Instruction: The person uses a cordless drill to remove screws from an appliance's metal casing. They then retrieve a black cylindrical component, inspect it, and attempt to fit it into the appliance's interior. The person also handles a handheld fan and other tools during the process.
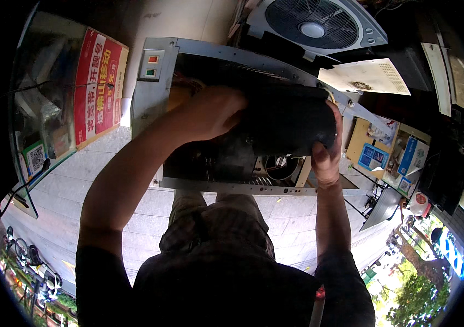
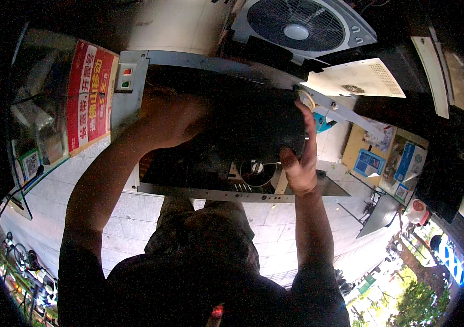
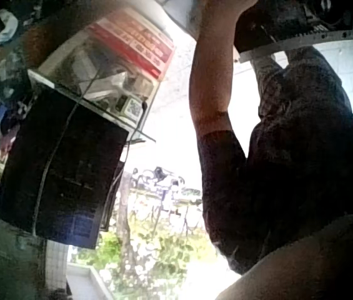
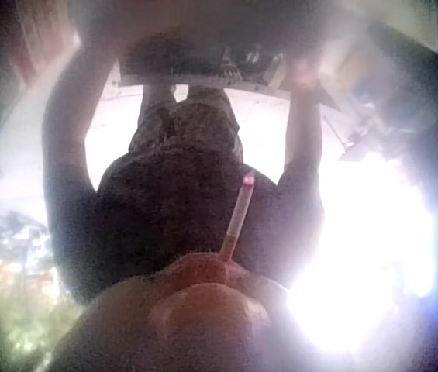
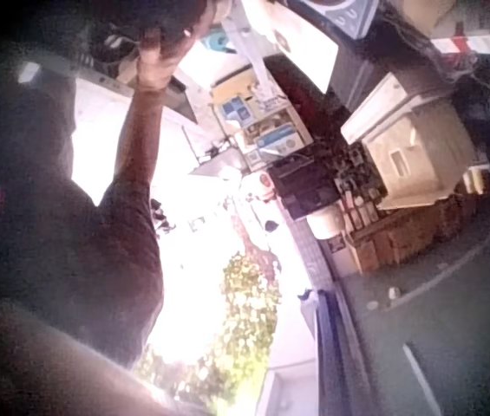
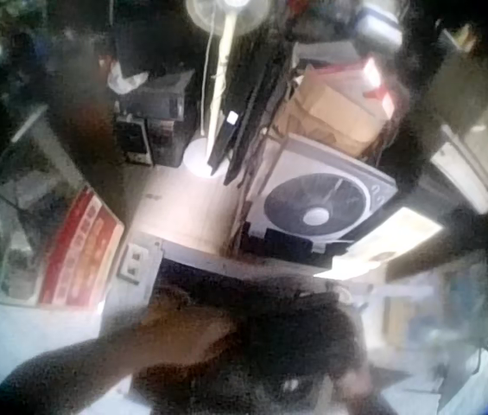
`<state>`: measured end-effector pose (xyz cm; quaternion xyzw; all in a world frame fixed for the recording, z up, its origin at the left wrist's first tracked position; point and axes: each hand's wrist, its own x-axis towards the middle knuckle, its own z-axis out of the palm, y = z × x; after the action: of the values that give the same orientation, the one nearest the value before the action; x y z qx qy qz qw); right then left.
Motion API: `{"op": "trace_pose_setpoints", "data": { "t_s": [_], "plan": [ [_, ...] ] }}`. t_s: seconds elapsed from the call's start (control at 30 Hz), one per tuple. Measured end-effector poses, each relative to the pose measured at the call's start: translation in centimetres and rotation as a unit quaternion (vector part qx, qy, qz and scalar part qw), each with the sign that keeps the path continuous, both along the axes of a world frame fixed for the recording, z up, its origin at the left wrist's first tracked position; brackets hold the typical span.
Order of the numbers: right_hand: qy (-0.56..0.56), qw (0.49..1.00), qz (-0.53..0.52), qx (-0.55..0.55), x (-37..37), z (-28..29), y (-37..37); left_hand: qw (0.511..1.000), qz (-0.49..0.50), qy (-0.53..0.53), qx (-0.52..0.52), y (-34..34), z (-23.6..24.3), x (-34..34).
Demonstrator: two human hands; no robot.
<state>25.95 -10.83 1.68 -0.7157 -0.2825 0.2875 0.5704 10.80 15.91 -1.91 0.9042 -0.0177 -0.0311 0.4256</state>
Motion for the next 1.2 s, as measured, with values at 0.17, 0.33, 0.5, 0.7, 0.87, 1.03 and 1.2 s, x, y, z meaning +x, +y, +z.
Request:
{"op": "trace_pose_setpoints", "data": {
  "t_s": [0.17,0.33,0.5,0.7,0.87,1.03,1.2],
  "plan": [
    [-0.020,1.000,-0.020,-0.012,-0.9,0.6,1.2,0.994,0.032,0.101,-0.029,0.0,-0.5,0.6],
    [0.063,0.988,-0.114,0.080,-1.1,0.0,1.4,0.981,0.125,-0.070,0.133,-1.3,0.3,0.4],
    [0.174,0.971,-0.145,0.081,-1.9,-0.8,0.5,0.951,0.077,-0.198,0.223,-0.7,-1.2,0.2],
    [0.124,0.983,-0.122,0.065,-1.8,-0.3,1.0,0.954,-0.004,-0.144,0.261,-0.1,-1.4,0.9],
    [0.098,0.989,-0.088,0.066,-1.1,-0.2,1.0,0.990,-0.021,-0.107,0.085,0.8,-2.1,1.2],
    [0.055,0.995,-0.065,0.045,-0.2,-1.3,0.2,0.995,-0.001,0.022,-0.095,1.4,0.0,1.6],
    [0.028,0.997,-0.058,0.033,0.2,-1.6,-0.2,0.998,-0.001,0.035,-0.061,1.2,0.0,1.5]
  ]
}}
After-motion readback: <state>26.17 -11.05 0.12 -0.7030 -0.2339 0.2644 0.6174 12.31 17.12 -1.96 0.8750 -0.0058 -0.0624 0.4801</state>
